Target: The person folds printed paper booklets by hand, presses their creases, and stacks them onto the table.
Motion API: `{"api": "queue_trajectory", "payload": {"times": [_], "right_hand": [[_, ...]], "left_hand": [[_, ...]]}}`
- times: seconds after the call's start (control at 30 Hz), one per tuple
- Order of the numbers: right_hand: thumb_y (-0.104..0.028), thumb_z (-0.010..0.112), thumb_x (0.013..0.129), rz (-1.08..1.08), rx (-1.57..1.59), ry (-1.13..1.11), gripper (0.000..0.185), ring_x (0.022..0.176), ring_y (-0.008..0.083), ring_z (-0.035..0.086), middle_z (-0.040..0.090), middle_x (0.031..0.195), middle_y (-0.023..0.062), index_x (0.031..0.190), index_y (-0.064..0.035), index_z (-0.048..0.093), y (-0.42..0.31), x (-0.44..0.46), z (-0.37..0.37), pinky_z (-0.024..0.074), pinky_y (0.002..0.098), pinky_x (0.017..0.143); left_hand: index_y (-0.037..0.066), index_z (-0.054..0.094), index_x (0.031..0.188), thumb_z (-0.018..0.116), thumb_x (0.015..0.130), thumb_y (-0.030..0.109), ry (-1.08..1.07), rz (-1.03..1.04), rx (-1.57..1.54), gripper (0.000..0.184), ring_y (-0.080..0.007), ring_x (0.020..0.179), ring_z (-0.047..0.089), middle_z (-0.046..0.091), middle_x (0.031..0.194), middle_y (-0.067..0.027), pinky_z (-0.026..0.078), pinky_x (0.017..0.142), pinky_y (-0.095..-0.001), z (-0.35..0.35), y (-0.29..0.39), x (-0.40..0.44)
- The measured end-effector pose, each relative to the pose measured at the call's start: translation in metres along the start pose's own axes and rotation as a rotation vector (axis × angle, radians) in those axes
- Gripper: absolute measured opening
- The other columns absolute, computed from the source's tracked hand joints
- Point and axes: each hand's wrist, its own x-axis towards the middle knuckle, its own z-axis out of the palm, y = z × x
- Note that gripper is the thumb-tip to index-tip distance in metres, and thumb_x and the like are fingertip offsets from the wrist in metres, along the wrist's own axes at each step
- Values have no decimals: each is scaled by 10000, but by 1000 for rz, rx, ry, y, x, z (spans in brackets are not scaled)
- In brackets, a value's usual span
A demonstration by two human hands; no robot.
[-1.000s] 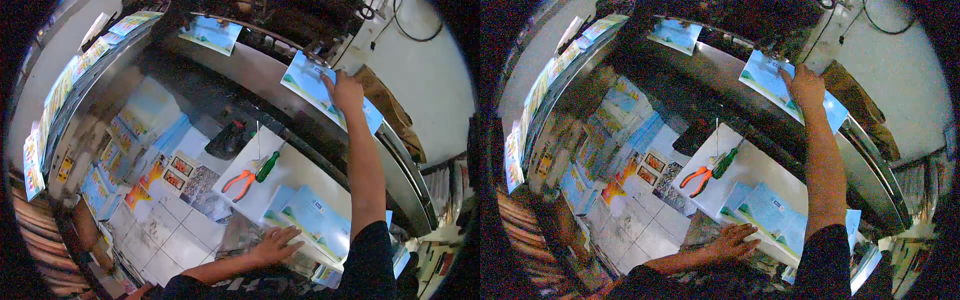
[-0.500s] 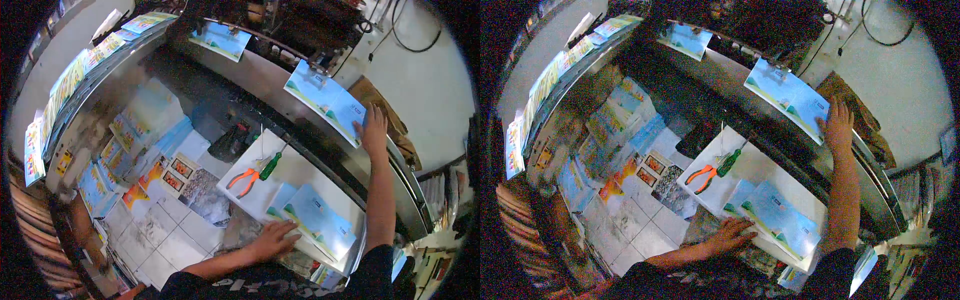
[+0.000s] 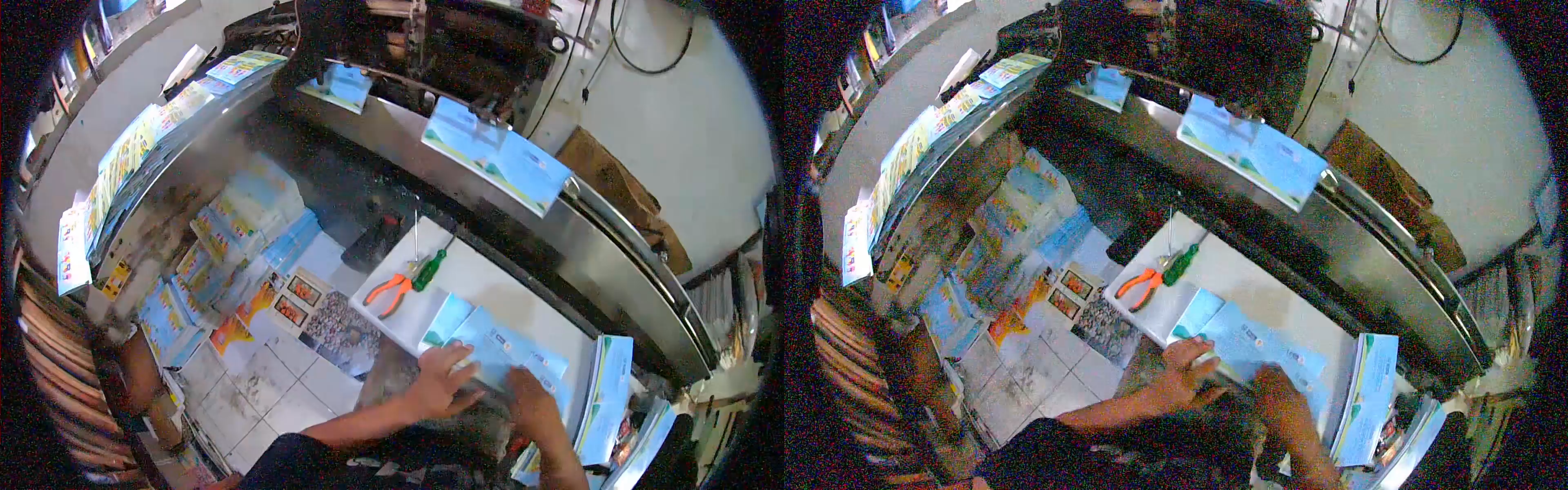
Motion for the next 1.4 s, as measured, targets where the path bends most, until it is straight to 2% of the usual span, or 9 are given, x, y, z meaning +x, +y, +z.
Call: {"api": "queue_trajectory", "payload": {"times": [0.07, 0.23, 0.5, 0.77, 0.83, 0.97, 1.03, 1.23, 1.4], "right_hand": [[-170, 488, 889, -36, 160, 120, 342, 1072, 366, 597, 602, 1163, 235, 1200, -43, 549, -1, 1, -18, 501, 440, 890], [-162, 533, 882, 178, -59, 33, 261, 748, 454, 616, 638, 833, 258, 1118, -78, 605, 18, 18, -87, 497, 508, 672], [-181, 620, 839, 219, -70, 291, 208, 829, 449, 594, 611, 819, 263, 947, -12, 565, 75, 80, -99, 449, 532, 740], [-181, 626, 847, 182, 142, 163, 262, 867, 445, 599, 613, 874, 274, 1032, 0, 587, 82, 71, -126, 481, 445, 757], [-217, 534, 898, 521, -40, 201, 337, 959, 411, 625, 652, 1021, 244, 1140, 11, 595, 75, 60, -159, 498, 458, 817], [-68, 486, 908, 275, -90, 1197, 411, 1136, 264, 583, 622, 1219, 156, 1315, -29, 532, 116, 63, -212, 453, 388, 950], [-31, 472, 889, 12, -215, 1344, 476, 1207, 250, 541, 580, 1296, 143, 1362, -68, 499, 118, 91, -235, 418, 367, 1013], [-47, 499, 870, 138, -469, 837, 362, 1091, 353, 573, 603, 1203, 185, 1214, -90, 604, 144, 173, -152, 455, 418, 961], [-189, 710, 775, 182, -42, 412, 550, 1148, 357, 549, 584, 1240, 194, 1276, -39, 543, 72, 93, -68, 430, 421, 996]], "left_hand": [[174, 540, 1249, 754, 743, 331, 22, 127, -44, 571, -326, 1259, 444, 444, 1377, -132, 356, 938, -512, 7, 13, -8], [132, 550, 1259, 664, 810, 385, -290, 62, 54, 528, -282, 1286, 430, 465, 1373, -132, 333, 993, -497, 23, 23, -6], [175, 522, 1312, 576, 851, 487, -384, -4, 199, 560, -272, 1288, 427, 459, 1398, -90, 317, 1048, -480, 48, 0, -21], [161, 539, 1301, 565, 844, 488, -321, 8, 205, 563, -234, 1302, 428, 468, 1400, -90, 332, 1024, -430, 43, -1, -18], [149, 510, 1328, 577, 841, 451, -323, 56, 284, 576, -249, 1311, 417, 442, 1425, -108, 329, 1026, -426, 47, -5, -21], [128, 459, 1374, 585, 837, 406, -408, 21, 224, 617, -269, 1326, 396, 403, 1453, -129, 315, 1040, -432, 43, -1, -20], [112, 419, 1404, 601, 825, 379, -369, 26, 151, 663, -283, 1343, 372, 371, 1471, -143, 299, 1052, -441, 44, -2, -20], [119, 416, 1407, 641, 814, 405, -320, -3, 69, 696, -304, 1356, 347, 357, 1474, -139, 272, 1072, -463, 45, -3, -23], [152, 462, 1353, 661, 821, 432, -212, -31, -11, 634, -328, 1336, 358, 388, 1439, -137, 254, 1060, -523, 38, -11, -36]]}}
